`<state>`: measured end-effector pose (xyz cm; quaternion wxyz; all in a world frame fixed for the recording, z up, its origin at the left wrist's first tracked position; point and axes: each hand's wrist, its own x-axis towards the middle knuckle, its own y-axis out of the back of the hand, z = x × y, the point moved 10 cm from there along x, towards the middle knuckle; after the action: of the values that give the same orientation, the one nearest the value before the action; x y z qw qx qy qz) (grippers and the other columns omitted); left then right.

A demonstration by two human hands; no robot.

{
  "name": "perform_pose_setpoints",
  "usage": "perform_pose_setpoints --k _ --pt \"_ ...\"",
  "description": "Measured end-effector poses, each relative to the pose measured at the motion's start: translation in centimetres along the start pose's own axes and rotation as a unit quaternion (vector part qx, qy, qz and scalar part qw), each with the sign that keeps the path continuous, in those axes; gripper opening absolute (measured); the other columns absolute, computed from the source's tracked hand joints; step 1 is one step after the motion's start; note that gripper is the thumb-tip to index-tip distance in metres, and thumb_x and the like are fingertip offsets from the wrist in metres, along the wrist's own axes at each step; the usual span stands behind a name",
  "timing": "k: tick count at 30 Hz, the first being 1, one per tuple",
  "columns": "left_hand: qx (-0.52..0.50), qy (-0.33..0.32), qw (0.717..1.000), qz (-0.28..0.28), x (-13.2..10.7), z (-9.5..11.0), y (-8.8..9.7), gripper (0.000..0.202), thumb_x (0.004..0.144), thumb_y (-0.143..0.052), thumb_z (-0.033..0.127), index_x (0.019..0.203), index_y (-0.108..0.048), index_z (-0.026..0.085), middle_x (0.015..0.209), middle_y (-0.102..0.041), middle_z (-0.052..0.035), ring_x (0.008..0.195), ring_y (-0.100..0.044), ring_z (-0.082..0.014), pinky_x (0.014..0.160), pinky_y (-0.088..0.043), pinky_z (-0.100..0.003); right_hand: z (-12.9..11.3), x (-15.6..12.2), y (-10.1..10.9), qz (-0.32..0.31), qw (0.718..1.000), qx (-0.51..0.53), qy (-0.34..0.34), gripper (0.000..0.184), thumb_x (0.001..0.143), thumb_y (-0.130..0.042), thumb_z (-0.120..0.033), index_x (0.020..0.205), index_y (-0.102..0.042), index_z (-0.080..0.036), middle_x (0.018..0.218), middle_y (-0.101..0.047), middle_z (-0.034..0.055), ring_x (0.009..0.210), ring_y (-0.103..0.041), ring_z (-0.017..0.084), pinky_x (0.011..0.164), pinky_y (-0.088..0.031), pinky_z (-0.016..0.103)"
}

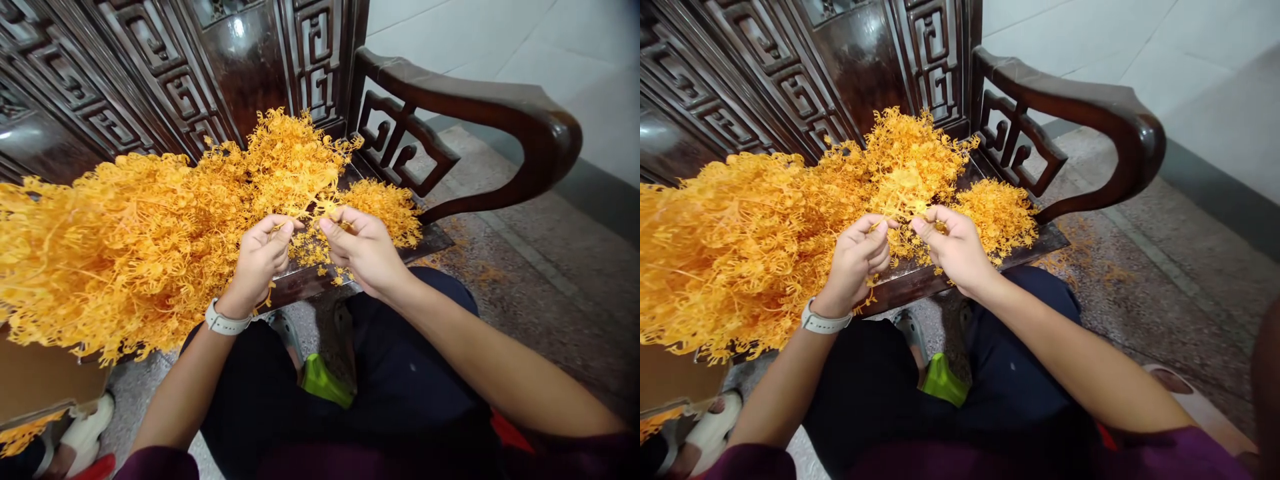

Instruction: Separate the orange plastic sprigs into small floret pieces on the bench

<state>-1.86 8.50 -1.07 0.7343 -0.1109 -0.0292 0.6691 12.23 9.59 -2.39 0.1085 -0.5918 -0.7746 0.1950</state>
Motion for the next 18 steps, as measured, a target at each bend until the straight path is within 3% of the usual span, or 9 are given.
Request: perform_pose_setpoints --k 2,5,9,12,15,18 --pt "-0.020 0.003 1.000 0.012 0.2 0.0 0.5 0.029 0.088 -0.082 0.048 0.093 -0.074 0.021 0.052 -0.022 0.0118 0.042 -0.012 -0.0043 0.039 -0.014 -0.020 -0.5 -0.1 -0.5 -0.031 0.999 -0.024 0.026 0.042 0.090 -0.082 -0.052 0.082 -0.053 -0.023 0.058 -0.031 -0.0101 0.046 -0.020 0.006 0.045 -0.014 0.026" --pt "0.041 -0.042 0.998 0.034 0.6 0.6 1.4 0.037 0.081 -0.088 0.052 0.089 -0.077 0.018 0.054 -0.032 0.0098 0.042 -0.018 -0.0021 0.039 -0.016 -0.019 -2.0 -0.4 -1.2 -0.060 0.987 -0.103 0.106 0.040 0.094 -0.077 -0.053 0.080 -0.057 -0.021 0.061 -0.039 -0.0071 0.051 -0.030 0.009 0.049 -0.025 0.026" --pt "0.085 -0.039 0.995 -0.022 0.6 -0.2 0.2 0.038 0.087 -0.082 0.055 0.087 -0.079 0.017 0.056 -0.041 0.0057 0.044 -0.033 -0.0040 0.041 -0.025 -0.020 -3.1 -0.9 -2.3 -0.083 0.963 -0.186 0.176 0.040 0.099 -0.071 -0.052 0.079 -0.062 -0.019 0.067 -0.049 -0.0034 0.061 -0.042 0.011 0.062 -0.039 0.028" --pt "0.026 -0.029 0.999 -0.011 0.3 -0.5 -0.2 0.031 0.086 -0.085 0.049 0.088 -0.077 0.019 0.057 -0.048 0.0053 0.043 -0.035 -0.0038 0.041 -0.029 -0.020 -2.8 -1.1 -3.0 -0.110 0.954 -0.205 0.187 0.039 0.103 -0.065 -0.051 0.081 -0.064 -0.019 0.069 -0.055 -0.0013 0.067 -0.052 0.015 0.070 -0.047 0.030" --pt "-0.069 -0.007 0.997 0.027 0.1 -0.7 -0.3 0.025 0.083 -0.089 0.037 0.084 -0.074 0.018 0.051 -0.040 0.0092 0.041 -0.031 -0.0026 0.041 -0.030 -0.017 -3.5 -1.9 -3.3 -0.108 0.910 -0.299 0.266 0.033 0.107 -0.061 -0.039 0.081 -0.064 -0.019 0.078 -0.061 0.0027 0.077 -0.059 0.018 0.076 -0.049 0.032" --pt "-0.150 0.031 0.988 0.035 0.0 -1.1 -0.7 0.025 0.083 -0.089 0.028 0.081 -0.068 0.016 0.050 -0.033 0.0114 0.041 -0.028 -0.0023 0.041 -0.031 -0.015 -4.3 -3.1 -3.8 -0.089 0.833 -0.408 0.363 0.025 0.107 -0.054 -0.023 0.083 -0.061 -0.018 0.080 -0.058 0.0040 0.074 -0.053 0.017 0.068 -0.042 0.031"
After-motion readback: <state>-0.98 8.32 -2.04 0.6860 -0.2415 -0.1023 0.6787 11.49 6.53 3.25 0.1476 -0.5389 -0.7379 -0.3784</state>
